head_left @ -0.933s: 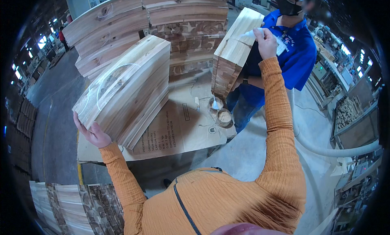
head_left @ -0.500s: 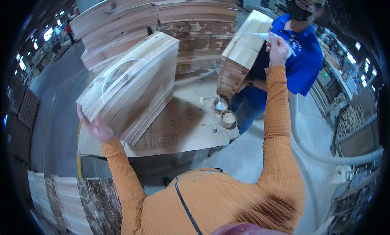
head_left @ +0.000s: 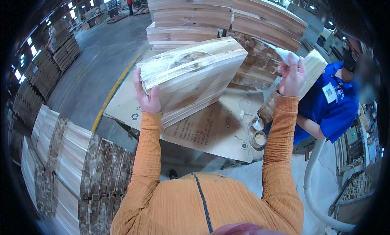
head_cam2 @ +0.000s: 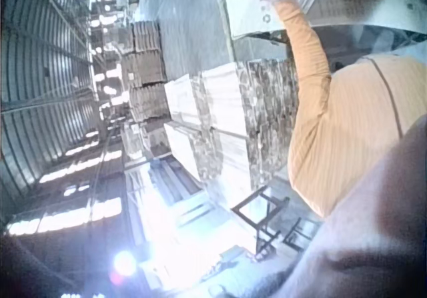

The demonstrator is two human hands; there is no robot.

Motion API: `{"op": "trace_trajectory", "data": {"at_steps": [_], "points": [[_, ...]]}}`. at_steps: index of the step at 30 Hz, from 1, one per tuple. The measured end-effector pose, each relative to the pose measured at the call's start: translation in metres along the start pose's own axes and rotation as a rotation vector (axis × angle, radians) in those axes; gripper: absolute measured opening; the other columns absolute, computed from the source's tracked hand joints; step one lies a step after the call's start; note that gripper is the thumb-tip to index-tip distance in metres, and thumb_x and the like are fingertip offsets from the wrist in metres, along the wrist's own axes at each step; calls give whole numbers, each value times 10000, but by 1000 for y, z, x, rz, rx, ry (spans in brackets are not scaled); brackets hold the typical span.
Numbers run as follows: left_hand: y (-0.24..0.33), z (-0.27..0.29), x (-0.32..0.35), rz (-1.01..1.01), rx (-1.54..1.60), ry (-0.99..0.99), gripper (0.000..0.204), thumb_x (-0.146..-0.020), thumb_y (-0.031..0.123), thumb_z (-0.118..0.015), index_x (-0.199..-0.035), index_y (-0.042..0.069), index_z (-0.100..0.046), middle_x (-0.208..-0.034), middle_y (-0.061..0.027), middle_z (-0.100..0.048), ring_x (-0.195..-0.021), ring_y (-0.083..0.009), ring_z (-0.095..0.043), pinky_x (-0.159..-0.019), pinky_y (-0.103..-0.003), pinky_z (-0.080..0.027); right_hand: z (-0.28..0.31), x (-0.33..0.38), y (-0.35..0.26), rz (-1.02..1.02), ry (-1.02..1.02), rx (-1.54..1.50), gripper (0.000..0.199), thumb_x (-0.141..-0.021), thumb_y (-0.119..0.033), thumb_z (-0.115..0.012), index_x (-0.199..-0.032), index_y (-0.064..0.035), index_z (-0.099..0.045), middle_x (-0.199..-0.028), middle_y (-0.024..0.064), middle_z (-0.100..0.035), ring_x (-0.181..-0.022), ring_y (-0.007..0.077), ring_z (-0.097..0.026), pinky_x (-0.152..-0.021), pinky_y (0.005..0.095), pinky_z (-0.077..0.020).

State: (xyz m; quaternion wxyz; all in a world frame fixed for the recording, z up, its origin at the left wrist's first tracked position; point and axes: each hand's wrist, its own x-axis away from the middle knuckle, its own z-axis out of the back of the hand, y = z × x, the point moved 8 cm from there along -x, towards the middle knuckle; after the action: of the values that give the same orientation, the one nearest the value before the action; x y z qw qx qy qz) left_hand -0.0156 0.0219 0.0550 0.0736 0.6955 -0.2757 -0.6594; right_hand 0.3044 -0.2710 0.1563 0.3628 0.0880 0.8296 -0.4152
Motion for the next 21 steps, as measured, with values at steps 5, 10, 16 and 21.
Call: {"op": "trace_trajectory", "data": {"at_steps": [5, 10, 16, 21], "points": [[8, -1, 4, 21, -11, 10, 795, -844, 461, -557, -1375, -59, -274, -1414, -199, -315, -1299, -281, -340, -1063, -370, -261, -77, 16, 49, -112, -133, -105, 173, -868, -212, -630, -874, -40, -615, -711, 13, -599, -580, 58, -508, -523, 194, -405], [15, 0, 3, 14, -75, 17, 864, -785, 523, -573, -1342, -85, -314, -1297, -251, -436, -1209, -330, -438, -1016, -410, -322, -170, 46, 82, -263, -375, -166, 198, -839, -233, -670, -853, -44, -615, -748, 8, -620, -621, 48, -553, -533, 177, -416], [19, 1, 4, -57, -204, -10, 854, -763, 493, -574, -1339, -85, -320, -1282, -266, -444, -1177, -381, -457, -989, -427, -343, -226, 64, 96, -375, -433, -228, 197, -826, -224, -688, -839, -46, -605, -737, 17, -614, -594, 50, -531, -525, 178, -412], [20, 2, 3, 29, -53, -42, 822, -769, 445, -568, -1359, -63, -303, -1313, -251, -423, -1215, -360, -421, -1012, -412, -314, -221, 60, 110, -450, -339, -371, 206, -836, -209, -677, -845, -27, -582, -730, 28, -601, -577, 72, -525, -528, 214, -461]]}}
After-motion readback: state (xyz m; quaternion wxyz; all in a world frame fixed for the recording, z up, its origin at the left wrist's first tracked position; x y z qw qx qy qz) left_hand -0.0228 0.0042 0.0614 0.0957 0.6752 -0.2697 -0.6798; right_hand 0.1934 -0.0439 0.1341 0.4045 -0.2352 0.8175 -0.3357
